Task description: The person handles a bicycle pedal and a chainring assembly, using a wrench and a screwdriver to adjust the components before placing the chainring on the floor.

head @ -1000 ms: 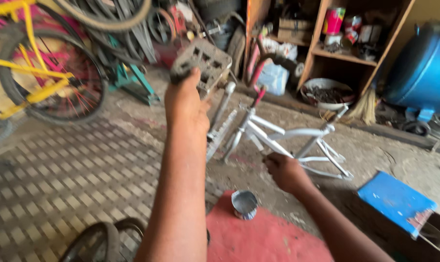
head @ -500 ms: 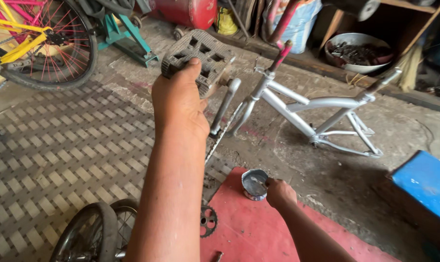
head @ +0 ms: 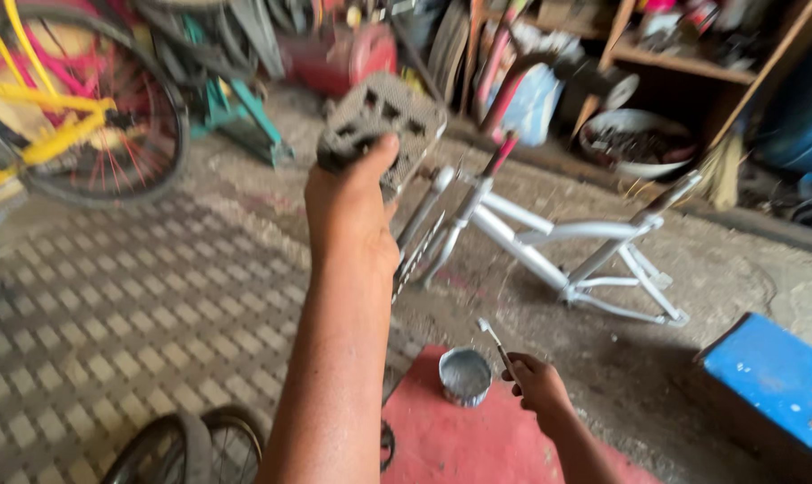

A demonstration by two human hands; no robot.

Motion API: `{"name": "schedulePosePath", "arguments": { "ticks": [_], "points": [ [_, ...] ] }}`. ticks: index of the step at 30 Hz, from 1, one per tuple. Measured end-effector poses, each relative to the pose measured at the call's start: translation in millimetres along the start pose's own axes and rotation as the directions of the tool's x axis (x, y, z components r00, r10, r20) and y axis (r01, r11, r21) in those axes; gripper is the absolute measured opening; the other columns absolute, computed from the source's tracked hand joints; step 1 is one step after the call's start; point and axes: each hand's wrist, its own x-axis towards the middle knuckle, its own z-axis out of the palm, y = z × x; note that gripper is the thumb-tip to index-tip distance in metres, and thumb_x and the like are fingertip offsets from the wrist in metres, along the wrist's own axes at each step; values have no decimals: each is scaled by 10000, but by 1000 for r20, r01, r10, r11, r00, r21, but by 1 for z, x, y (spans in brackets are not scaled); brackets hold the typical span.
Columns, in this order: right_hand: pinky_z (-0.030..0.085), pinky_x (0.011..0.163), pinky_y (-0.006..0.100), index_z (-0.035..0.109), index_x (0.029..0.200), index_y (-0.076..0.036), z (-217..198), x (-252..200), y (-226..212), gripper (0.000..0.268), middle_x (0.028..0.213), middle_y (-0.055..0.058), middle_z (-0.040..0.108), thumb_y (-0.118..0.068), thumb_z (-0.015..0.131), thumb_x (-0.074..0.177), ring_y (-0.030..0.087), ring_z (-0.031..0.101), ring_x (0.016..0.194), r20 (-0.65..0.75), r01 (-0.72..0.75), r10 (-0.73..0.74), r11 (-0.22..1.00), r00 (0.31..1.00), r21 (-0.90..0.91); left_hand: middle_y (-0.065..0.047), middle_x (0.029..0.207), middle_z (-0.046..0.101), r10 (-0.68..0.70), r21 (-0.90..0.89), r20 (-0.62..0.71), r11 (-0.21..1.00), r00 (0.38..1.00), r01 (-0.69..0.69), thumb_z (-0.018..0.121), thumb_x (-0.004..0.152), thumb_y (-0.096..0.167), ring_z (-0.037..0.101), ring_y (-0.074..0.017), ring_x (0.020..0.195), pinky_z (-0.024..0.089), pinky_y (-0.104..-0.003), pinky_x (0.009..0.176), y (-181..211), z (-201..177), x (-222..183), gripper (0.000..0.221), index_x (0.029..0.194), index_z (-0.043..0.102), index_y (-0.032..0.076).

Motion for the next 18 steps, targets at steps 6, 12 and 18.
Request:
{"name": "schedulePosePath", "arguments": {
  "ticks": [6,12,18],
  "points": [
    [432,554,311,710,1093,67,-22,-37,-54,368,809,78,594,-276,578,1073,134,502,658,-36,390,-401,861,915,326,-62,1152,724,-40,-29,31,999,999,41,787,754,76,682,-285,1082,480,-583,952,-21,13,-4,474,1207,651,104],
    [437,567,296,721,1121,-19,-90,-90,-114,281,843,43,659,-243,581,1024,125,503,646,-258,468,-404,838,878,280,-86,1028,743,-94,-60,-9,994,996,93,804,765,34,713,-242,874,562,-449,707,-104,27,-22,329,1079,708,48],
    [449,591,278,709,1174,-43,-126,-120,-112,277,909,9,700,-227,564,1027,91,527,686,-437,517,-396,832,808,202,-83,976,724,-282,-76,-83,958,956,276,792,800,87,679,-245,811,505,-474,624,-204,34,-17,276,1054,690,55]
  ]
}}
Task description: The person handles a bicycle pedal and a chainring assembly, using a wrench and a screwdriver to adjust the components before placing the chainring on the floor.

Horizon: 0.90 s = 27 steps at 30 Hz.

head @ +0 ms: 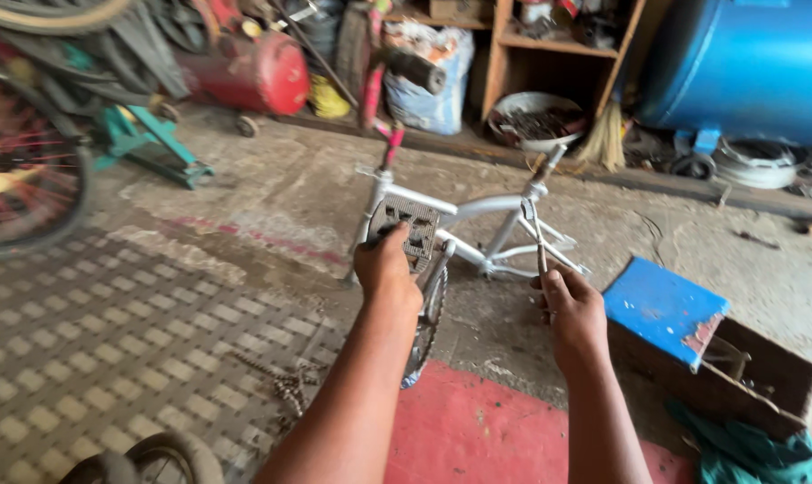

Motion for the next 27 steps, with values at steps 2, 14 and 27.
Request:
{"name": "schedulePosePath", "arguments": {
  "ticks": [2,14,27],
  "points": [
    [449,595,280,707,1184,-12,-8,1,10,286,909,25,681,-223,579,1039,96,524,692,-24,-42,42,999,999,8,-75,997,722,-68,-10,-80,998,994,67,784,821,123,668,-247,849,498,-496,640,-33,-1,16,266,1066,695,69],
    [454,602,276,672,1286,-36,18,4,46,333,959,31,696,-195,585,1007,97,520,712,10,-160,159,981,987,112,-57,1173,680,-322,-163,-177,941,930,295,706,890,236,641,-264,1018,539,-523,781,-141,-66,79,312,1194,667,178],
    [517,623,317,658,1293,-57,57,-15,197,319,961,63,723,-112,549,998,142,638,787,50,-428,431,902,901,-61,-143,1121,713,-374,101,-292,903,880,417,611,1008,225,712,-339,954,567,-528,911,-129,-280,220,286,1245,591,66]
  ]
}}
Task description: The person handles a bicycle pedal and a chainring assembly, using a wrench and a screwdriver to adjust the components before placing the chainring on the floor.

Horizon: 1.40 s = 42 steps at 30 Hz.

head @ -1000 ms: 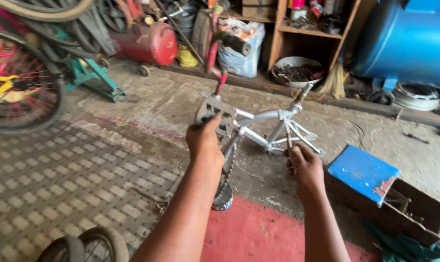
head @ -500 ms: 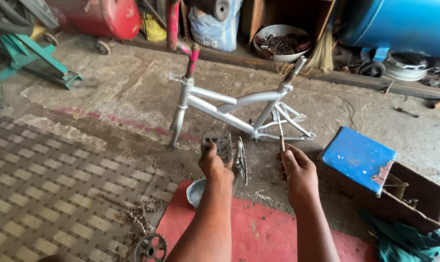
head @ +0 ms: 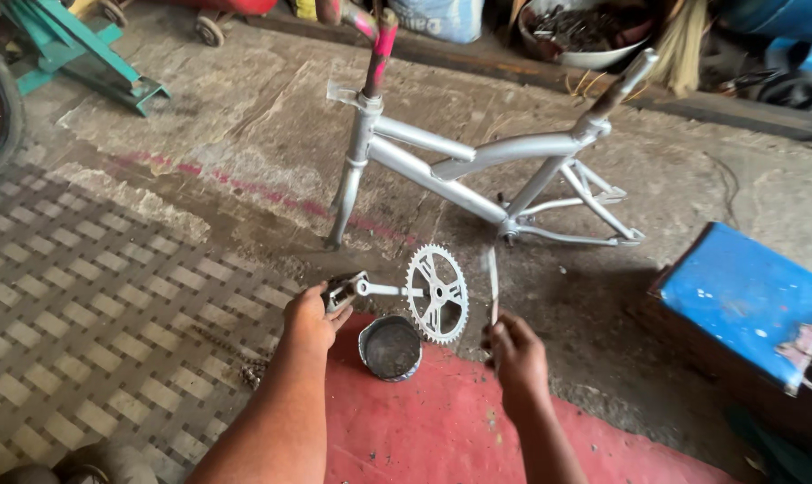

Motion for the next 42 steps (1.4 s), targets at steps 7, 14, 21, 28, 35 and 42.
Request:
{"name": "schedulePosePath", "arguments": {
  "ticks": [7,14,21,28,35,42],
  "points": [
    [500,640,313,681,1254,-35,-2,-7,34,296,1003,58,731,-96,571,987,143,617,809,62,-72,76,995,995,-75,-143,1107,707,32,24,-26,999,999,-31,502,1040,237,728,-351,957,538,-538,974,6,-22,18,248,1235,576,104],
    [504,677,316,673,1274,-46,-3,-5,25,313,1012,53,732,-118,570,987,136,615,837,64,-120,129,984,990,-133,-86,1112,692,-62,32,-45,997,997,64,433,1073,319,678,-276,1028,477,-534,1046,-3,-38,30,287,1188,587,106],
    [511,695,325,686,1261,-40,6,-12,18,317,1021,49,742,-138,580,978,133,631,841,89,-77,95,979,992,-190,-99,1140,695,-113,66,-48,991,992,116,384,1053,389,664,-332,1073,460,-569,1006,-15,-46,24,416,1225,632,103],
    [551,732,348,725,1228,-115,11,4,24,319,926,76,774,-153,626,927,180,676,786,50,131,-121,925,991,-356,-230,1280,683,675,893,43,305,736,-331,693,928,431,665,-366,1183,530,-450,1002,27,15,-110,553,1252,635,-14],
    [560,784,367,776,1166,-185,2,14,21,296,984,103,787,-181,672,889,207,732,862,-2,97,-118,828,993,-553,-142,1274,700,410,745,589,58,696,-664,712,869,427,652,-291,1222,508,-421,991,63,83,-313,508,1229,660,73],
    [575,755,363,770,1172,-190,1,2,19,312,979,93,800,-161,668,878,226,747,803,13,8,-1,839,1000,-545,-139,1199,740,333,765,622,-66,708,-641,723,852,420,732,-259,1115,574,-404,925,87,87,-326,484,1190,674,76]
  ]
}}
